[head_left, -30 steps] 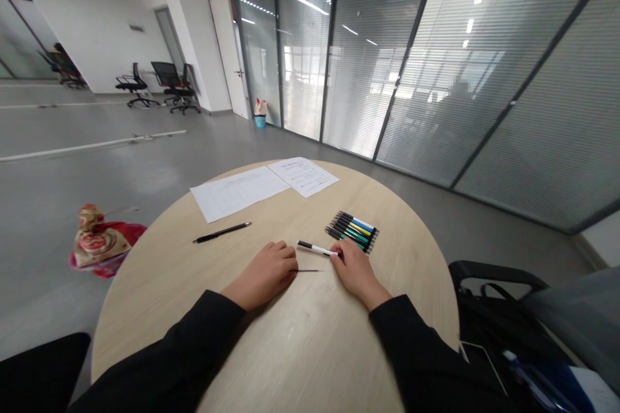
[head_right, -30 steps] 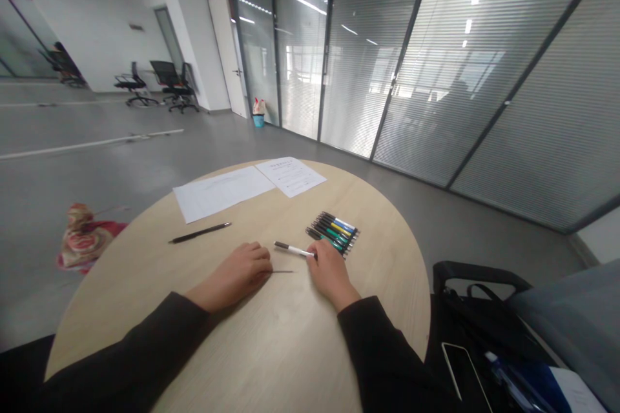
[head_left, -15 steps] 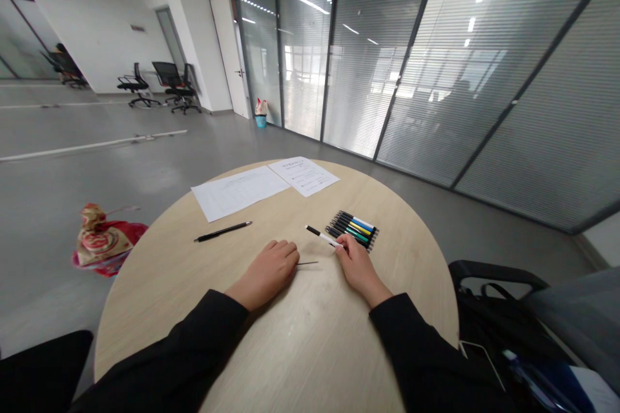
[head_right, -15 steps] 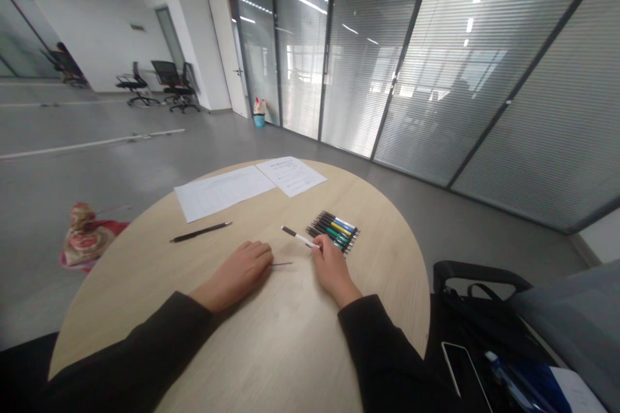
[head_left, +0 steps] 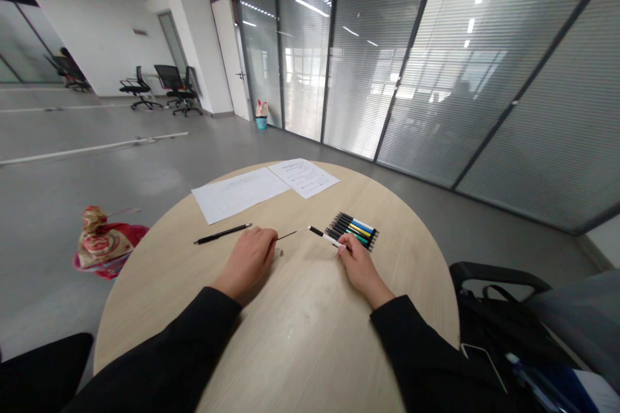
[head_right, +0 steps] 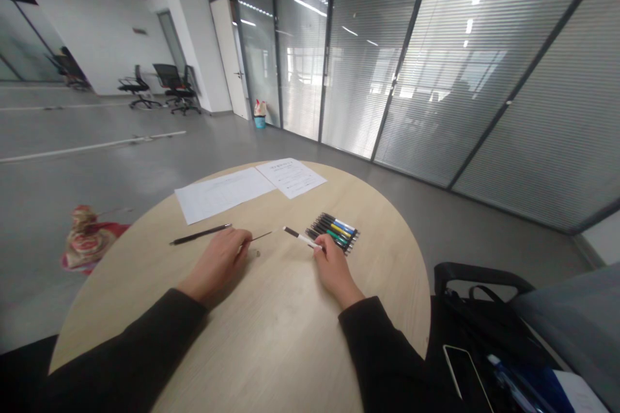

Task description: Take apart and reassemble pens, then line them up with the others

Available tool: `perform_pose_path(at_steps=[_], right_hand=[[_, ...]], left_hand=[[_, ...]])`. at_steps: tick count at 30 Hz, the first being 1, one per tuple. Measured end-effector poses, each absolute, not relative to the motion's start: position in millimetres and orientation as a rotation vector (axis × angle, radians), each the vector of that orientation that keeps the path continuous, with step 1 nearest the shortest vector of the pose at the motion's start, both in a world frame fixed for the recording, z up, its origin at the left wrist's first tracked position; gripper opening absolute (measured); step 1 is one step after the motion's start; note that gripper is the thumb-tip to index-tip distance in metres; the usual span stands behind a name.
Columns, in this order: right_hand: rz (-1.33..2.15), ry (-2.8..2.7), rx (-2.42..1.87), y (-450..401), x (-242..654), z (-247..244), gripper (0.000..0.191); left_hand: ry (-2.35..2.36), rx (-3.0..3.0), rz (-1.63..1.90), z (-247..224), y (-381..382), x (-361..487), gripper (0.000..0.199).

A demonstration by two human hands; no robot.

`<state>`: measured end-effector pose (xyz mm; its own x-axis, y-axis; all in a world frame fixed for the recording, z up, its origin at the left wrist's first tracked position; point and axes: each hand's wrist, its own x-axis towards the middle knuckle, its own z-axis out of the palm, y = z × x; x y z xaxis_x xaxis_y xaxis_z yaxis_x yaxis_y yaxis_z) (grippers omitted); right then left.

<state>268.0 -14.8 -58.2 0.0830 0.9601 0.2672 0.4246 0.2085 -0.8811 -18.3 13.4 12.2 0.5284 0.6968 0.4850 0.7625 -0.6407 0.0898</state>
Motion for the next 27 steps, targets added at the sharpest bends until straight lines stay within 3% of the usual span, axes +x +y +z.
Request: perform_pose_path(at_steps=[27], right_hand=[[0.608, -1.694, -1.461, -24.0, 264.4, -41.0, 0.012]], left_hand=[[-1.232, -2.766, -0.693, 16.5, 17.8, -20.2, 0.018]])
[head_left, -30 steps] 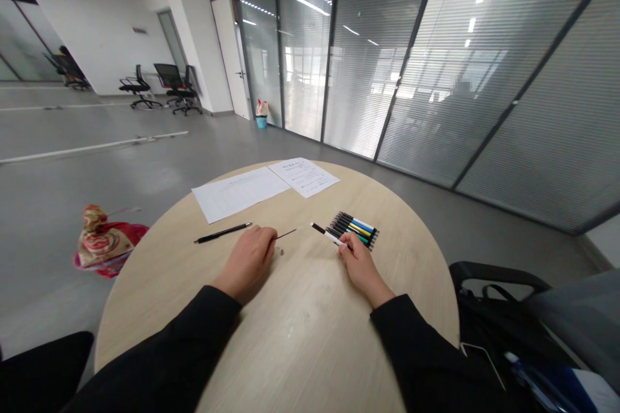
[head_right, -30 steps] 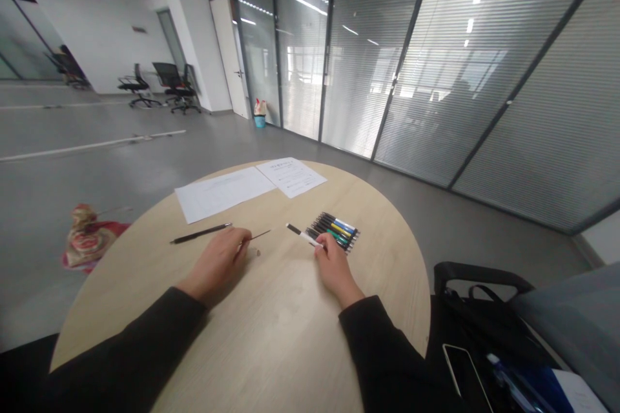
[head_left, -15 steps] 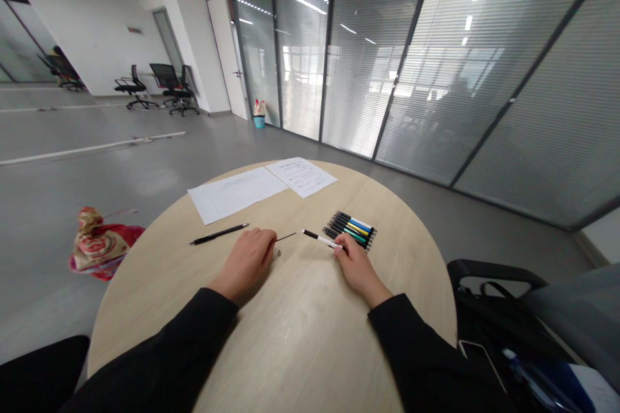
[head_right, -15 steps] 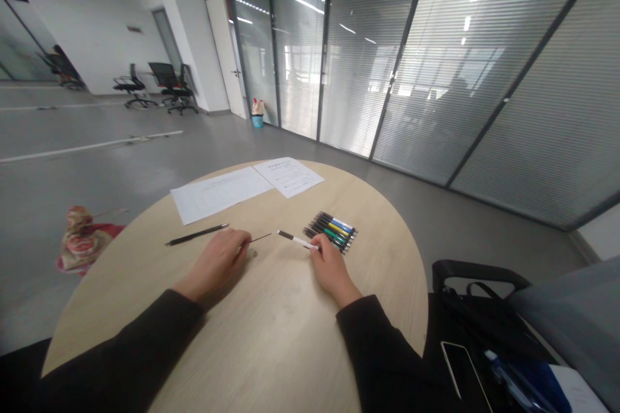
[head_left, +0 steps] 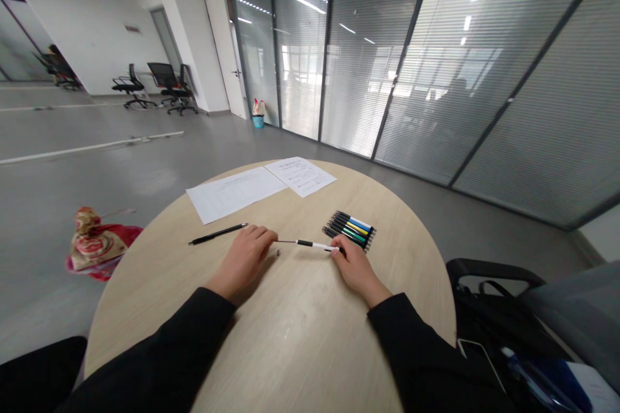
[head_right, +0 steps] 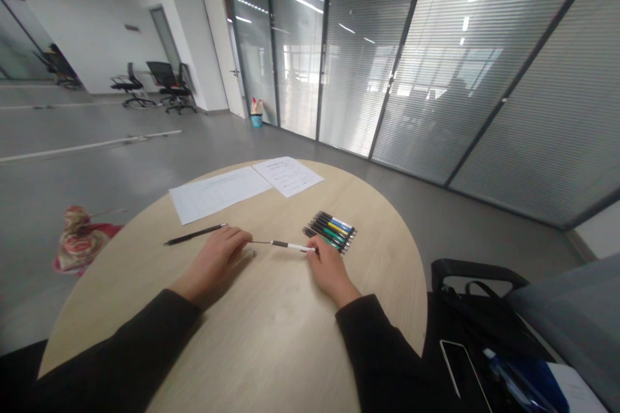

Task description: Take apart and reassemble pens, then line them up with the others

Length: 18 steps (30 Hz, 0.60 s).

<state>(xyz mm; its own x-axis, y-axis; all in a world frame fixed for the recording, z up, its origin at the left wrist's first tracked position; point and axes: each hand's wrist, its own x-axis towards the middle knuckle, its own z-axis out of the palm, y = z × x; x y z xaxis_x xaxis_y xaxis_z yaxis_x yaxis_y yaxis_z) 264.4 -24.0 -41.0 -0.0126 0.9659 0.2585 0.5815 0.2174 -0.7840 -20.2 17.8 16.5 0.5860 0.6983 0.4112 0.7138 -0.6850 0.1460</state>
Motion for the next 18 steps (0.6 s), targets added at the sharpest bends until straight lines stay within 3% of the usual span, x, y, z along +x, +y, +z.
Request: perform_pose_path(at_steps=[13, 18], right_hand=[[0.643, -1.724, -1.406, -24.9, 263.3, -39.5, 0.013], [0.656, -1.719, -1.411, -24.8, 263.3, -39.2, 0.013]], left_hand=[[-1.246, -2.797, -0.965, 7.9, 1.4, -3.9, 0.026], [-1.348, -2.783, -0.900, 8.8, 8.3, -10.7, 0.023]])
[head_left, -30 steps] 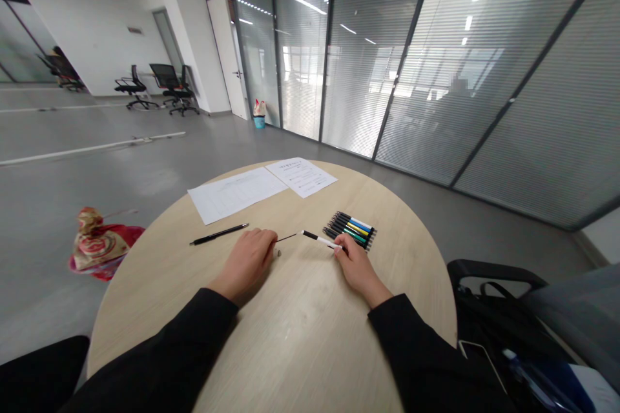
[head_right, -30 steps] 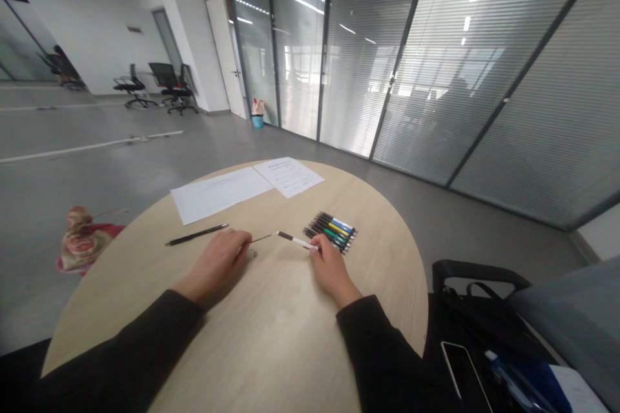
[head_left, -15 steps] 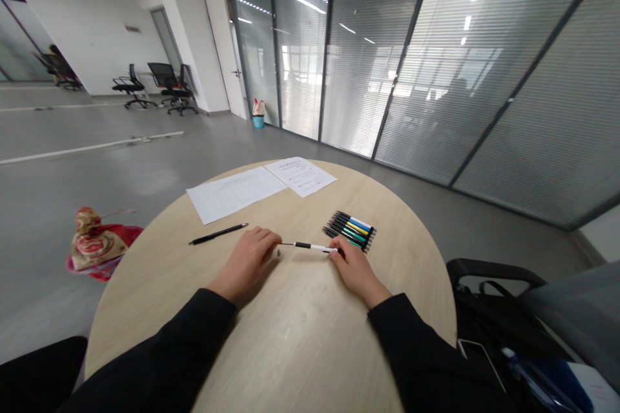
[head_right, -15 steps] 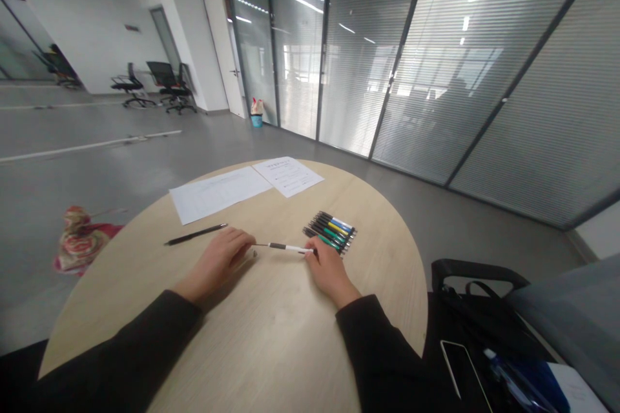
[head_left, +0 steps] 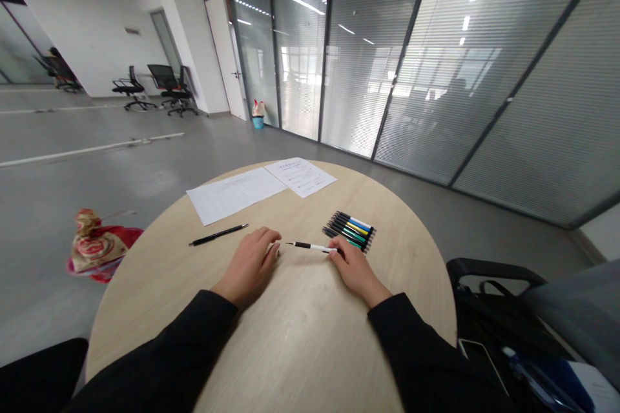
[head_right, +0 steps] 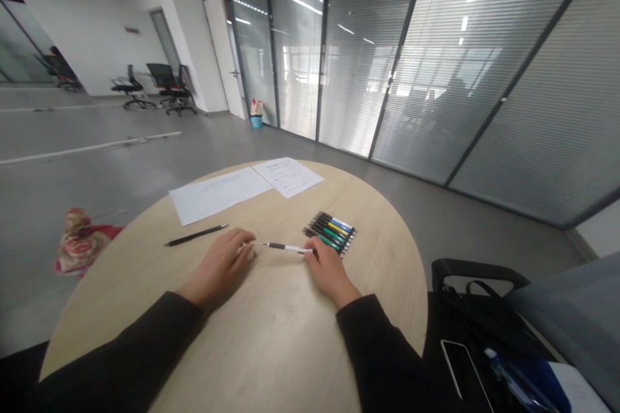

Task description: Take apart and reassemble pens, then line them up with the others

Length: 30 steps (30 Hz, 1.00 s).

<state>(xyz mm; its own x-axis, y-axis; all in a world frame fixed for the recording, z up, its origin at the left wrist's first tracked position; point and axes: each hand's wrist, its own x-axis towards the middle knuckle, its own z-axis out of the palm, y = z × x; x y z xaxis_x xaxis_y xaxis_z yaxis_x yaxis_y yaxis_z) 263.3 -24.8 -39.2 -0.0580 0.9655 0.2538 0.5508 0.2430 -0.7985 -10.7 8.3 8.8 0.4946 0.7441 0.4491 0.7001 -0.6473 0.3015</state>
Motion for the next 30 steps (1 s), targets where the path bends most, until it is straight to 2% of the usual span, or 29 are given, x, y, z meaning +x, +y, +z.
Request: perform_pose_path(at_steps=[12, 17, 30], right_hand=[[0.614, -1.781, -1.424, -26.0, 262.9, -38.7, 0.013], [0.611, -1.806, -1.423, -29.3, 261.8, -34.1, 0.013], [0.541, -1.903, -1.298, -31.6, 257.7, -33.5, 0.017]], left_hand=[[1.232, 2.599, 0.876, 11.7, 4.1, -6.2, 0.016], [1.119, 2.572, 0.790, 14.0, 3.3, -3.7, 0.023], [1.074, 2.510, 0.780, 14.3, 1.6, -1.8, 0.024]])
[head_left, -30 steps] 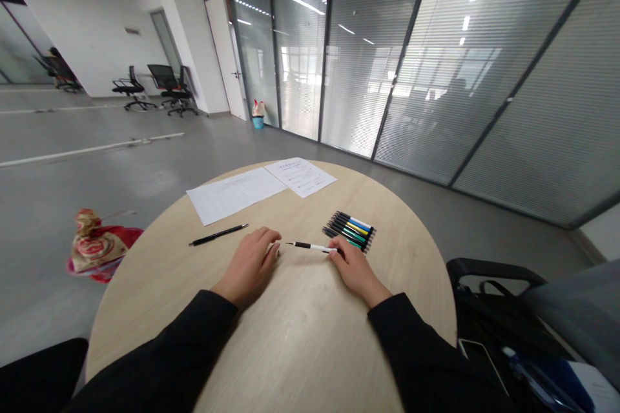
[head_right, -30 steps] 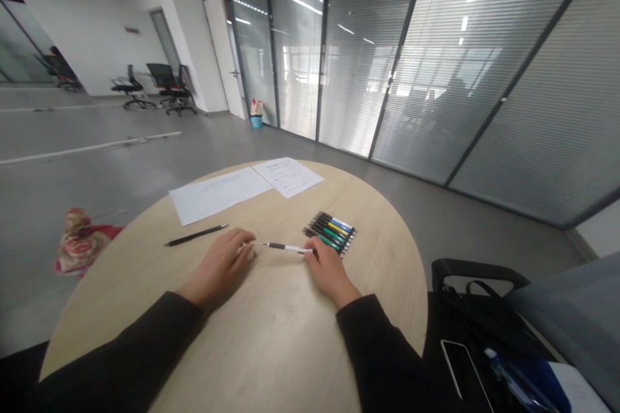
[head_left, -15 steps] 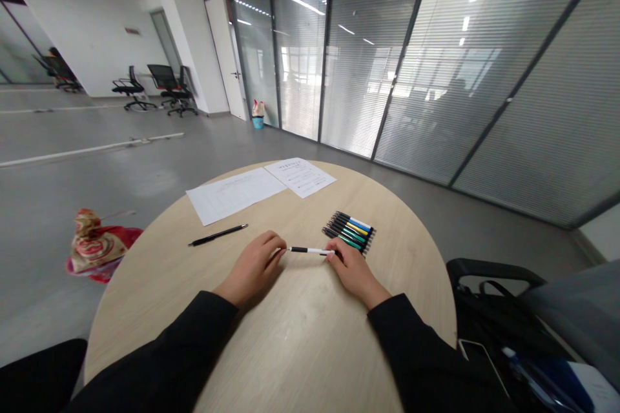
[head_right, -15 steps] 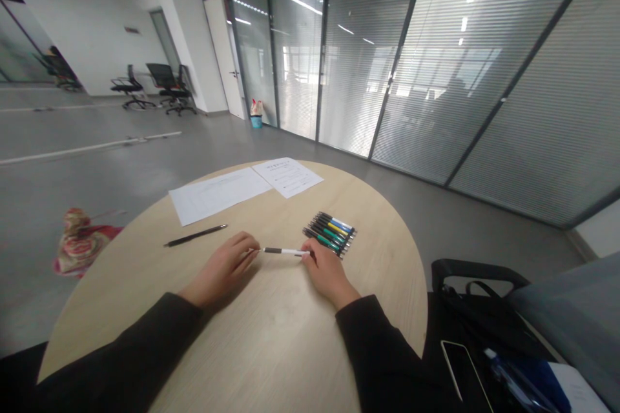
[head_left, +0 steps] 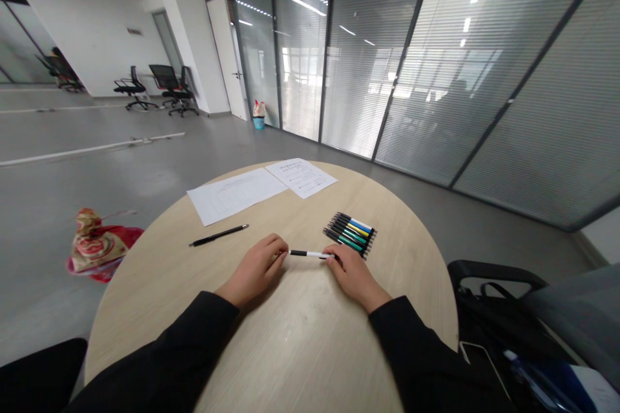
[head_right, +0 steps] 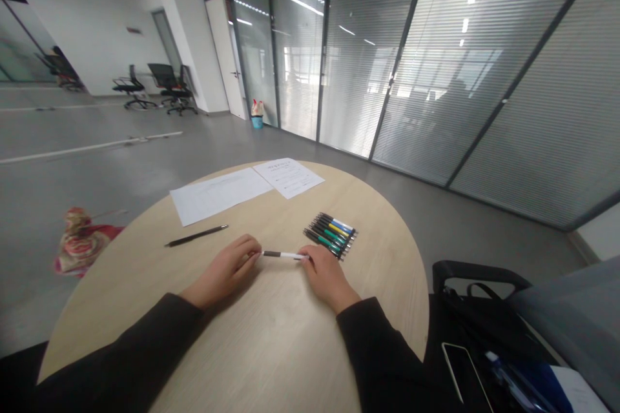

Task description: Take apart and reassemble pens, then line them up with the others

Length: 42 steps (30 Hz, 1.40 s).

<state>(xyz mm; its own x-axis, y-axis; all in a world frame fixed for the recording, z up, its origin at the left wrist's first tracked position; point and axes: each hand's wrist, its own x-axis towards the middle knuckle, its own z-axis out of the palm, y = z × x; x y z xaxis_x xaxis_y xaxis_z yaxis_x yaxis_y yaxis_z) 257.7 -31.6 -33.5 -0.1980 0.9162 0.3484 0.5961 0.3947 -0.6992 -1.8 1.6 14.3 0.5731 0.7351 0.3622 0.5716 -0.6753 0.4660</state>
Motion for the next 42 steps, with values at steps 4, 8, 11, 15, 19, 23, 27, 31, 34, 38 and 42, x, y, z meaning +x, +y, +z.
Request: perform_pose_path(at_steps=[4, 8, 11, 15, 19, 23, 27, 31, 34, 38, 42], right_hand=[[0.526, -1.892, -1.272, -30.2, 257.3, -37.6, 0.016], [0.536, -1.843, -1.280, -27.9, 258.1, -42.2, 0.016], [0.531, -1.819, -1.297, -26.2, 259.4, -44.1, 0.017], [0.540, -1.791, -1.340, -24.9, 260.4, -44.4, 0.018], [0.536, -1.777, -1.357, -25.3, 259.9, -44.1, 0.018], [0.532, -1.785, -1.354, -26.3, 258.8, -43.5, 0.018], [0.530, -1.795, -1.365, -26.6, 258.3, -43.5, 0.018], [0.518, -1.807, -1.377, -27.0, 257.9, -44.0, 0.018], [0.516, -1.815, -1.362, -27.2, 257.2, -44.9, 0.018], [0.519, -1.813, -1.343, -26.5, 256.5, -46.2, 0.018], [0.540, -1.815, -1.319, -26.2, 256.1, -45.6, 0.018]], left_hand=[[1.101, 2.468, 0.808, 14.3, 0.6, -0.9, 0.025], [1.187, 2.447, 0.856, 12.5, 3.5, -5.1, 0.025], [1.332, 2.473, 0.864, 8.7, 11.2, -13.5, 0.025], [1.434, 2.578, 0.737, 4.2, 21.5, -25.1, 0.024], [1.466, 2.670, 0.512, 2.8, 24.3, -28.8, 0.021], [1.486, 2.756, 0.355, 1.2, 24.2, -25.8, 0.022], [1.564, 2.803, 0.271, -1.2, 25.6, -20.6, 0.026], [1.616, 2.854, 0.247, -6.4, 28.3, -20.0, 0.027], [1.593, 2.876, 0.327, -13.1, 30.1, -23.0, 0.024], [1.492, 2.760, 0.527, -17.6, 28.4, -24.3, 0.022], [1.359, 2.577, 0.764, -13.1, 22.2, -19.3, 0.016]])
